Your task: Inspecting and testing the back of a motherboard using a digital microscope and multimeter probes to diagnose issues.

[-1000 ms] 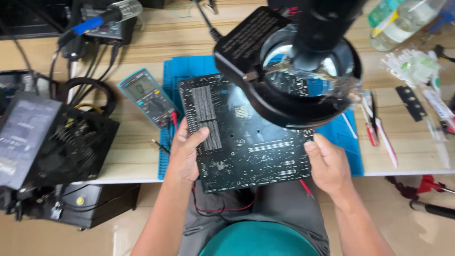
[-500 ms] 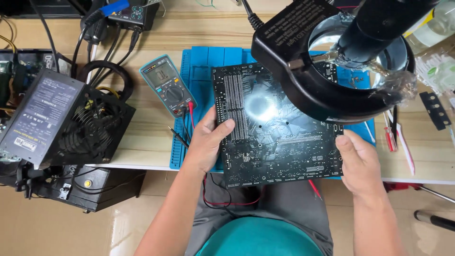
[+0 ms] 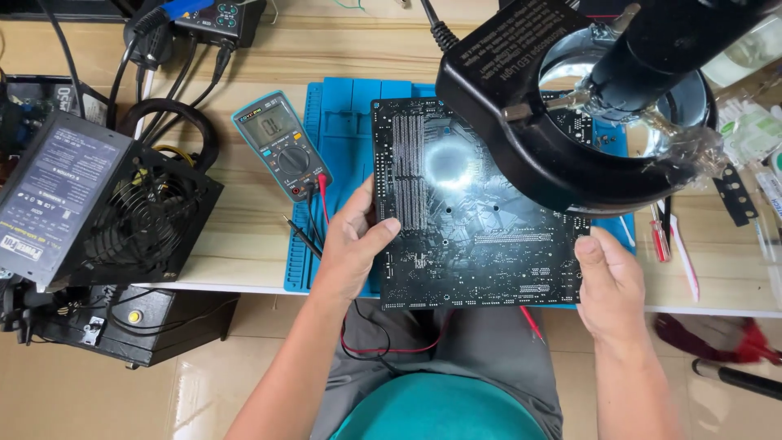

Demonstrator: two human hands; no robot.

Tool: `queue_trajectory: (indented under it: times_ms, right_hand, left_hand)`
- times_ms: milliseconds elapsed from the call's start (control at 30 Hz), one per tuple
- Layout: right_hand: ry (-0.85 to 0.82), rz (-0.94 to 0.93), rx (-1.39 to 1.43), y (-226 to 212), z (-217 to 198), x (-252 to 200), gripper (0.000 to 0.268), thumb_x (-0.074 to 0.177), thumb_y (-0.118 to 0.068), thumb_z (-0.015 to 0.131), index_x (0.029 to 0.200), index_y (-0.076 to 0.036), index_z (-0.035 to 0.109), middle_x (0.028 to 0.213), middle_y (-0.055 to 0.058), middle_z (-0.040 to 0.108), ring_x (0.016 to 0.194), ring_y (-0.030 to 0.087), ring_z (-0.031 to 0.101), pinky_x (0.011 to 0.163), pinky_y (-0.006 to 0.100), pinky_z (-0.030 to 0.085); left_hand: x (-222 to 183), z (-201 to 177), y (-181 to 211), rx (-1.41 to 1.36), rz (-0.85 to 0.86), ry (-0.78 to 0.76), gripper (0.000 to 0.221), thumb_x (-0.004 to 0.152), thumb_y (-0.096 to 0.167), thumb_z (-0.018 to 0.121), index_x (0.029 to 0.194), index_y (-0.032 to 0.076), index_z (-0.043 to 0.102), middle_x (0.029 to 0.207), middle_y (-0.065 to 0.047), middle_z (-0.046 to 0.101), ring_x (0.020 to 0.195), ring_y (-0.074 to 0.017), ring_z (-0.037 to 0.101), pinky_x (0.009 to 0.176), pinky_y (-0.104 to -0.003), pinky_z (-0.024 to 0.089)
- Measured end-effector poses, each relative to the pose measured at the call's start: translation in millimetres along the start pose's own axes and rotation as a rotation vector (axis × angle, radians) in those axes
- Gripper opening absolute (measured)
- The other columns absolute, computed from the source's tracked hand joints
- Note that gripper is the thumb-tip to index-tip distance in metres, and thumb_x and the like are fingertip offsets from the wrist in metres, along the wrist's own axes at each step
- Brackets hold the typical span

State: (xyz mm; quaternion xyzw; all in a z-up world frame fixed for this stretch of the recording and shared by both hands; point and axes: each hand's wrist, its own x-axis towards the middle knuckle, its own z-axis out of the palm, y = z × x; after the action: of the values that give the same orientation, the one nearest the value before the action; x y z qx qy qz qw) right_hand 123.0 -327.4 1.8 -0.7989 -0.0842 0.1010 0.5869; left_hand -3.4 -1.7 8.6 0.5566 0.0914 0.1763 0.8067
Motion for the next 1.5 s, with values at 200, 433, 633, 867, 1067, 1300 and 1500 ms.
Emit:
queue_trajectory:
  times_ms: [200, 433, 633, 867, 1067, 1300, 1500]
  right_hand:
    - [-0.004, -0.045, 0.038, 0.6, 1.8, 2.9, 0.052, 0.113, -0.048, 0.056, 0.080, -0.021, 0.027, 0.080, -0.011, 0.019, 0.074, 0.006, 0.016, 0.064, 0.026, 0.012]
    - [0.088, -0.075, 0.026, 61.2, -6.4, 11.0, 0.034, 0.118, -0.040, 0.063, 0.099, -0.014, 0.050, 0.084, -0.006, 0.033, 0.083, 0.009, 0.032, 0.077, 0.030, 0.033]
    - [0.162, -0.117, -0.051, 58.2, -5.4, 4.0, 0.030, 0.123, -0.032, 0.067, 0.098, -0.014, 0.064, 0.078, -0.004, 0.035, 0.077, 0.010, 0.036, 0.073, 0.032, 0.042]
    - [0.071, -0.183, -0.165, 43.1, -9.7, 6.0, 0.050, 0.123, -0.036, 0.060, 0.079, -0.013, 0.057, 0.064, -0.004, 0.032, 0.065, 0.010, 0.032, 0.062, 0.028, 0.037]
    - [0.061, -0.214, -0.193, 30.3, -6.2, 3.5, 0.055, 0.122, -0.031, 0.060, 0.071, -0.013, 0.049, 0.061, -0.003, 0.030, 0.062, 0.012, 0.030, 0.060, 0.028, 0.037]
    - [0.038, -0.232, -0.216, 20.6, -7.0, 2.9, 0.057, 0.121, -0.033, 0.059, 0.068, -0.016, 0.045, 0.058, -0.003, 0.029, 0.058, 0.012, 0.029, 0.056, 0.029, 0.037]
    - [0.025, -0.254, -0.222, 20.8, -7.8, 1.6, 0.058, 0.121, -0.030, 0.058, 0.067, -0.017, 0.042, 0.056, -0.003, 0.029, 0.056, 0.012, 0.030, 0.054, 0.028, 0.037]
  left_hand:
    - [-1.4, 4.9, 9.3, 0.158, -0.054, -0.056, 0.088, 0.096, 0.004, 0.065, 0.175, 0.004, 0.027, 0.173, -0.009, 0.046, 0.155, -0.0185, 0.047, 0.130, -0.036, 0.039]
    - [-0.4, 6.6, 7.4, 0.258, -0.004, -0.067, 0.107, 0.089, -0.003, 0.074, 0.178, 0.006, 0.016, 0.174, -0.018, 0.043, 0.151, -0.0248, 0.047, 0.124, -0.041, 0.043]
    - [0.5, 2.3, -4.3, 0.319, -0.029, -0.009, 0.125, 0.082, 0.000, 0.089, 0.180, 0.012, 0.013, 0.173, -0.026, 0.045, 0.147, -0.0338, 0.057, 0.112, -0.044, 0.060]
    - [-1.7, 8.7, 0.5, 0.429, -0.040, 0.037, 0.125, 0.083, 0.002, 0.089, 0.180, 0.011, 0.012, 0.172, -0.028, 0.046, 0.149, -0.0385, 0.057, 0.113, -0.047, 0.061]
    - [-0.8, 7.1, -4.0, 0.372, 0.009, 0.028, 0.114, 0.086, -0.009, 0.075, 0.180, 0.010, 0.013, 0.170, -0.029, 0.048, 0.145, -0.0349, 0.059, 0.109, -0.046, 0.064]
    - [-0.8, 7.2, -4.5, 0.382, 0.034, 0.038, 0.124, 0.081, -0.006, 0.086, 0.180, 0.010, 0.014, 0.167, -0.031, 0.051, 0.143, -0.0380, 0.062, 0.107, -0.047, 0.063]
    - [-2.7, 14.7, 4.2, 0.484, 0.003, 0.030, 0.131, 0.078, 0.004, 0.093, 0.179, 0.007, 0.010, 0.169, -0.030, 0.047, 0.149, -0.0411, 0.057, 0.113, -0.048, 0.060]
